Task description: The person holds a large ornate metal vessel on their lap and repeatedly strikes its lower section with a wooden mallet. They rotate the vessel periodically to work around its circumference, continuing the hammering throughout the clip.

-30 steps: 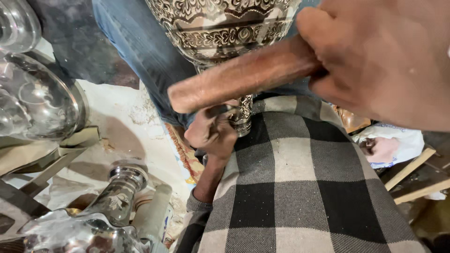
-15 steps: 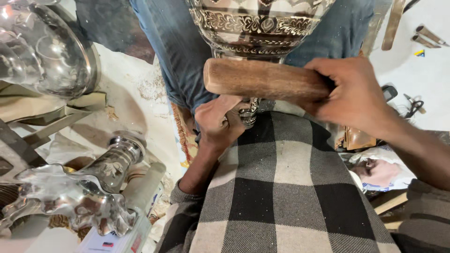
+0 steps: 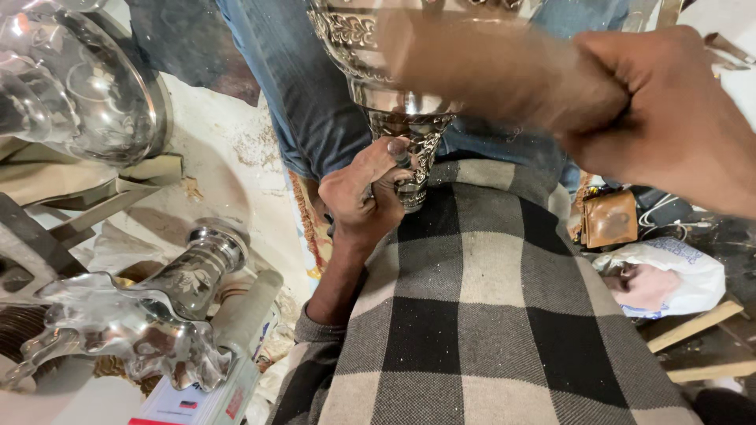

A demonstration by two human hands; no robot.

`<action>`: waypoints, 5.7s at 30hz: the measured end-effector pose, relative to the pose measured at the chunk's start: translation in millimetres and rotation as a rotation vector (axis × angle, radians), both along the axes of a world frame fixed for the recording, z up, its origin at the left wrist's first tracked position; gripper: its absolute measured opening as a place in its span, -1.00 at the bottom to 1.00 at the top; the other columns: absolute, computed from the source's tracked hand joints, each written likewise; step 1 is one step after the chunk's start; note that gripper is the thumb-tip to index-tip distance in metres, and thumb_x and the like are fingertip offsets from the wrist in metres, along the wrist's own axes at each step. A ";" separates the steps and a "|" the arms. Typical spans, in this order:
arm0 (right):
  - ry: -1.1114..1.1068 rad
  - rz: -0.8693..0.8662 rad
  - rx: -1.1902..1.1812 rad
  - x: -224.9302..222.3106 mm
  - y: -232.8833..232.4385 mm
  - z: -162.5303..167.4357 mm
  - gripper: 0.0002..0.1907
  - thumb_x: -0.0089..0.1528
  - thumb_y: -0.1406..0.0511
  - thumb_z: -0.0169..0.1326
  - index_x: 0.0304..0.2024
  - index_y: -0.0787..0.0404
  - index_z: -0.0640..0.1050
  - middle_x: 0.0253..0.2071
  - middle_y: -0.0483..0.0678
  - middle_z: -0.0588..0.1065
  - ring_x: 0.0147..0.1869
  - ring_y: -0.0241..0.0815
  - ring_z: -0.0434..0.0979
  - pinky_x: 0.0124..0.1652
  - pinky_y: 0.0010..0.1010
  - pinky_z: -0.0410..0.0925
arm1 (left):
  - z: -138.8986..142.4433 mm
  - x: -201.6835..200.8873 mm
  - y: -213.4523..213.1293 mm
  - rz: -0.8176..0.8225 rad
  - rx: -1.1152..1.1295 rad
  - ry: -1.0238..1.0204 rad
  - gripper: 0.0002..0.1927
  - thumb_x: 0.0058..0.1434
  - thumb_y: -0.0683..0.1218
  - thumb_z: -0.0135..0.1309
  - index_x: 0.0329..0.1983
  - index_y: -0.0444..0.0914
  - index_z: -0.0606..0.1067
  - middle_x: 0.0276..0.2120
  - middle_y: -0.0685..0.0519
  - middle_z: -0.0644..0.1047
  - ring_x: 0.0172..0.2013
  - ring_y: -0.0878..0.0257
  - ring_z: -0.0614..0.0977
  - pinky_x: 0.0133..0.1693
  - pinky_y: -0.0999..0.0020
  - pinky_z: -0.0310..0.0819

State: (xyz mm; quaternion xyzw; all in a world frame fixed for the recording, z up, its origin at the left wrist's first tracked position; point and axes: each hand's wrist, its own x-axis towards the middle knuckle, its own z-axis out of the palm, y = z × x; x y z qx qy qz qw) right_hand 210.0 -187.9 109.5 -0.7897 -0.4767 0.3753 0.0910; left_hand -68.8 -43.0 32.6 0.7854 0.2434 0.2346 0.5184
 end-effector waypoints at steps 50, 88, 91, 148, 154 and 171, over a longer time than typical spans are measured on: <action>0.193 -0.267 0.022 -22.1 -48.5 -27.1 -0.69 -0.02 0.28 0.29 -0.24 0.18 0.55 -0.52 -0.10 0.48 -0.49 -0.19 0.51 -0.39 -0.36 0.34 | 2.4 -5.3 13.0 -0.176 0.109 0.153 -0.35 0.14 -0.48 0.00 0.27 -0.15 0.48 -0.24 0.01 0.70 -0.33 0.27 0.77 -0.34 0.45 0.67; -0.285 0.118 0.176 -2.5 12.1 3.3 -0.66 -0.20 0.37 0.42 -0.44 0.28 0.55 -0.60 0.01 0.44 -0.53 -0.07 0.45 -0.46 -0.29 0.25 | 0.6 5.5 1.1 -0.031 -0.039 -0.026 -0.56 0.18 -0.55 0.02 0.09 -0.40 0.49 0.02 -0.23 0.61 -0.08 0.11 0.76 -0.11 0.39 0.78; -0.290 0.150 0.199 -12.4 12.3 1.5 -0.70 -0.13 0.33 0.39 -0.42 0.26 0.56 -0.59 -0.01 0.45 -0.54 -0.09 0.46 -0.46 -0.24 0.27 | 3.3 4.6 2.3 -0.020 -0.044 0.012 -0.58 0.14 -0.54 0.04 0.04 -0.40 0.50 -0.01 -0.23 0.62 -0.11 0.10 0.75 -0.13 0.37 0.74; -0.208 0.322 0.013 -20.6 39.3 17.8 -0.59 -0.04 0.25 0.30 -0.22 0.16 0.42 -0.58 -0.06 0.46 -0.49 -0.01 0.55 -0.43 -0.18 0.37 | 3.1 8.1 7.0 -0.013 -0.013 0.068 -0.65 0.09 -0.51 0.08 -0.07 -0.42 0.51 -0.03 -0.21 0.62 -0.04 0.10 0.75 -0.04 0.39 0.68; 0.054 0.015 -0.010 -20.5 37.3 19.5 -0.50 -0.06 0.27 0.30 -0.14 0.24 0.39 -0.63 0.06 0.42 -0.48 0.01 0.54 -0.44 -0.13 0.35 | 6.5 7.6 11.5 -0.059 -0.039 0.114 -0.66 0.10 -0.50 0.05 -0.07 -0.43 0.53 -0.08 -0.16 0.64 -0.13 0.14 0.77 -0.15 0.39 0.68; 0.403 -0.560 0.554 -94.0 -28.9 -64.8 -0.75 0.23 0.39 0.31 -0.15 0.30 0.49 -0.40 -0.14 0.45 -0.43 -0.41 0.42 -0.41 -0.53 0.27 | 7.7 7.0 38.1 -0.268 -0.198 -0.087 -0.51 0.22 -0.44 0.14 0.18 -0.21 0.48 0.00 -0.04 0.66 0.07 0.10 0.72 0.14 0.32 0.66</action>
